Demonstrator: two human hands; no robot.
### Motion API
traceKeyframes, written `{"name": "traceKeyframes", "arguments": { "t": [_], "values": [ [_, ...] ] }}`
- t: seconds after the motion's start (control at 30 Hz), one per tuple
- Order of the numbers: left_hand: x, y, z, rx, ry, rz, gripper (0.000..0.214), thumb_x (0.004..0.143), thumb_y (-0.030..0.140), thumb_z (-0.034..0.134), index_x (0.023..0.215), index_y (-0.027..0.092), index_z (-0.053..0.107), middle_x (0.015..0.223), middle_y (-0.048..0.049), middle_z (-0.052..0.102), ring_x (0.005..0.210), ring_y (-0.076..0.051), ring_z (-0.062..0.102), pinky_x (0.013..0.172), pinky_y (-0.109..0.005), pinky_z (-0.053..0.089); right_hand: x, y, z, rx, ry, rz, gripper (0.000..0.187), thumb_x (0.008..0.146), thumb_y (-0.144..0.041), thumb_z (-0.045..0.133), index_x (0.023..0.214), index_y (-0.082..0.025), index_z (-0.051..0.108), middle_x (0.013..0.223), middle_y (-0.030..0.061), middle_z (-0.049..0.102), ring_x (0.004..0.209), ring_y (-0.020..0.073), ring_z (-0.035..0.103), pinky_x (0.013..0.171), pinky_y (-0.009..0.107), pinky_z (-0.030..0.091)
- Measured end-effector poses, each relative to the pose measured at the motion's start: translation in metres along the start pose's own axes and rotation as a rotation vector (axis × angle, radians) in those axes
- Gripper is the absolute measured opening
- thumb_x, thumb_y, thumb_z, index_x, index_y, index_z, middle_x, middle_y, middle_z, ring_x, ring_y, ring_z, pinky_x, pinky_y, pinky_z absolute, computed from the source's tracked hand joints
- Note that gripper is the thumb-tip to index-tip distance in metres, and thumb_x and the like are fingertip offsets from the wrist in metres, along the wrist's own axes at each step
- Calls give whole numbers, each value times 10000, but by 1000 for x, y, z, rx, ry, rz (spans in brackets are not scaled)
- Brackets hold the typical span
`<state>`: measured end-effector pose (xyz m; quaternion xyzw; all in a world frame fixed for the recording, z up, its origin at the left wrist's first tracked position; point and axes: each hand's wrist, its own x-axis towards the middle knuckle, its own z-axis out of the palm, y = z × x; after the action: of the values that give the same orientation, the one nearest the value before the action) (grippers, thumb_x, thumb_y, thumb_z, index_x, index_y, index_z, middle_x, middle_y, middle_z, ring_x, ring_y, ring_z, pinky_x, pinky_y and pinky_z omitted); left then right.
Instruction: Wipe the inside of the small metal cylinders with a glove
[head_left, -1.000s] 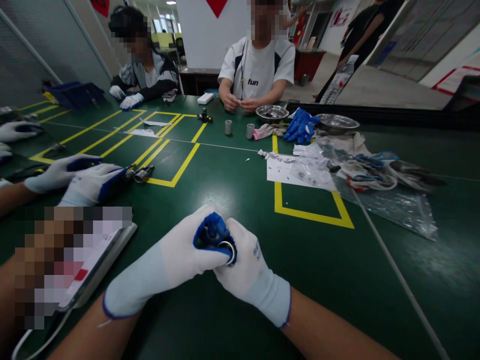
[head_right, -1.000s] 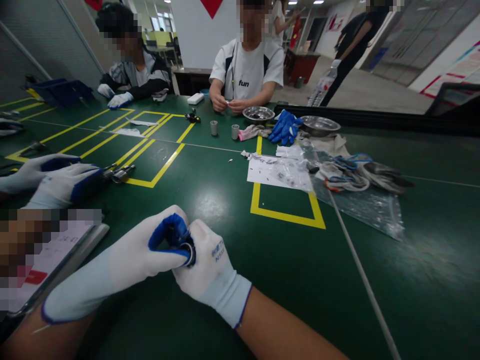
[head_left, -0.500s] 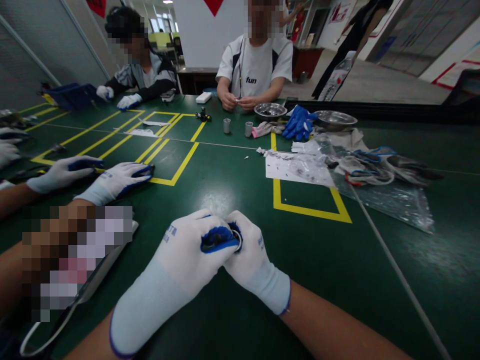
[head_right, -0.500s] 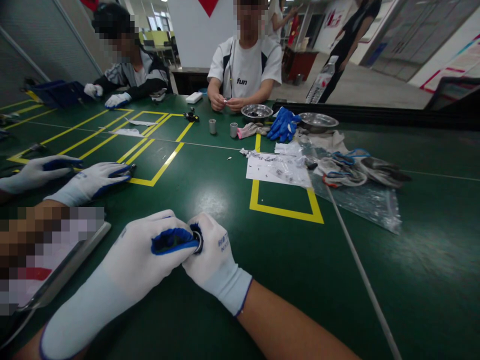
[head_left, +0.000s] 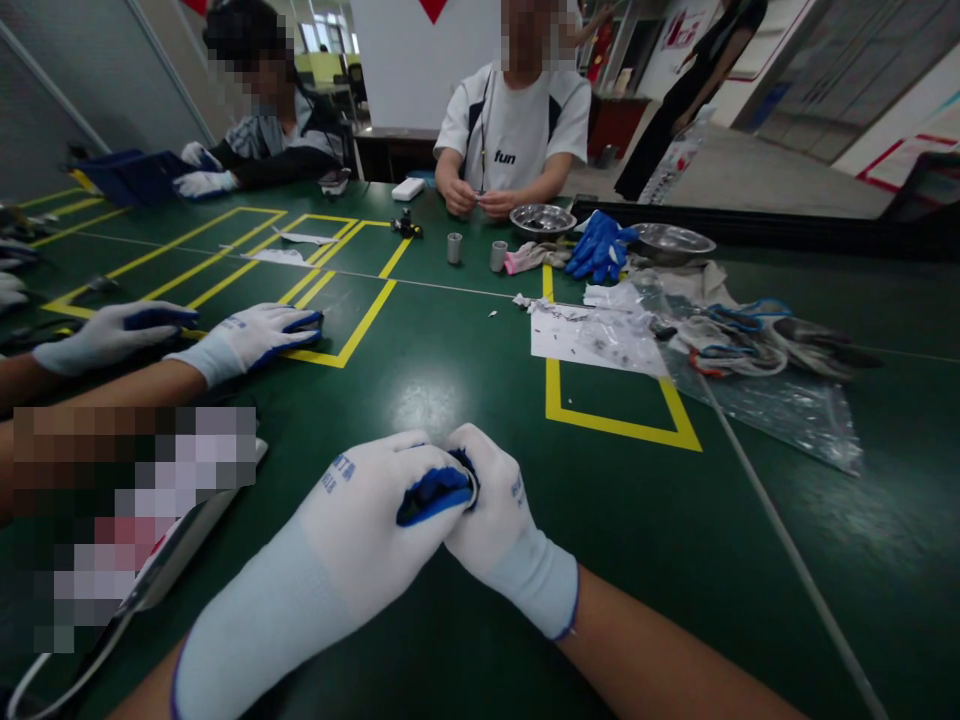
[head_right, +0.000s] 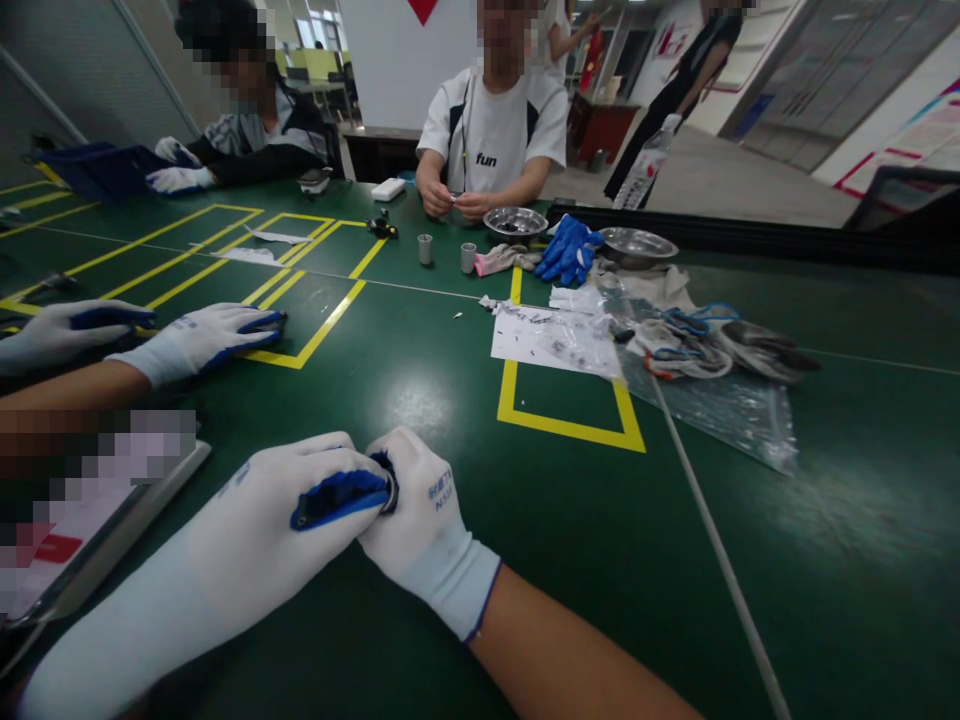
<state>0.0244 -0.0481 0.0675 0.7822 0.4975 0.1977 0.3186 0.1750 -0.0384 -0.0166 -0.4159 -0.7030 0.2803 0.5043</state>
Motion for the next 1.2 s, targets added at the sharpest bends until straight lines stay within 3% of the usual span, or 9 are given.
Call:
{"name": "traceKeyframes", "arguments": {
  "t": [0.17, 0.27, 0.47, 0.6, 0.8, 1.03, 1.2],
  "values": [
    [4, 5, 3, 5, 80, -64, 169, 909, 268, 653, 789, 238, 768, 798, 0, 735, 753, -198, 694, 741, -305, 568, 1, -1, 0, 1, -7, -19, 143, 833, -222, 631, 797, -245, 495, 725, -28, 541, 615, 150, 543, 562, 274, 411],
    [5, 6, 5, 102, 106, -4, 140, 916, 239, 667, 809, 231, 757, 822, 6, 750, 750, -188, 702, 722, -292, 575, 1, -1, 0, -3, 4, -29, 137, 840, -213, 611, 789, -243, 487, 721, -27, 533, 607, 148, 534, 557, 271, 402],
    [-1, 1, 10, 207, 118, 39, 138, 932, 214, 667, 953, 247, 799, 979, -25, 779, 881, -227, 717, 856, -358, 582, 1, -2, -1, 24, -11, -14, 126, 836, -202, 614, 802, -239, 498, 713, -33, 524, 595, 145, 524, 563, 274, 411],
    [-3, -2, 12, 198, 151, 65, 182, 959, 245, 626, 928, 241, 805, 917, -28, 759, 849, -227, 706, 836, -362, 572, 1, -1, -2, 31, -18, 4, 123, 825, -205, 630, 802, -235, 513, 716, -29, 542, 608, 151, 541, 578, 282, 428],
    [2, -5, -3, -69, 37, 1, 133, 940, 254, 688, 863, 257, 796, 892, 35, 769, 851, -178, 720, 840, -287, 556, 2, -2, -2, 39, -33, 42, 162, 789, -185, 651, 780, -245, 502, 697, -42, 533, 608, 149, 545, 588, 283, 443],
    [4, -4, -11, -160, -31, -27, 164, 941, 284, 678, 840, 239, 799, 836, 33, 752, 788, -165, 702, 762, -256, 542, 3, -4, -4, 63, -35, 44, 183, 792, -201, 669, 759, -250, 496, 678, -45, 539, 606, 149, 553, 596, 285, 453],
    [-2, -13, -12, 6, -38, 138, 225, 1022, 260, 599, 1106, 258, 807, 896, 7, 726, 816, -162, 667, 786, -258, 522, 4, -5, -5, 73, 12, 56, 165, 772, -172, 669, 774, -244, 520, 681, -42, 548, 604, 148, 560, 587, 279, 455]
  ]
}}
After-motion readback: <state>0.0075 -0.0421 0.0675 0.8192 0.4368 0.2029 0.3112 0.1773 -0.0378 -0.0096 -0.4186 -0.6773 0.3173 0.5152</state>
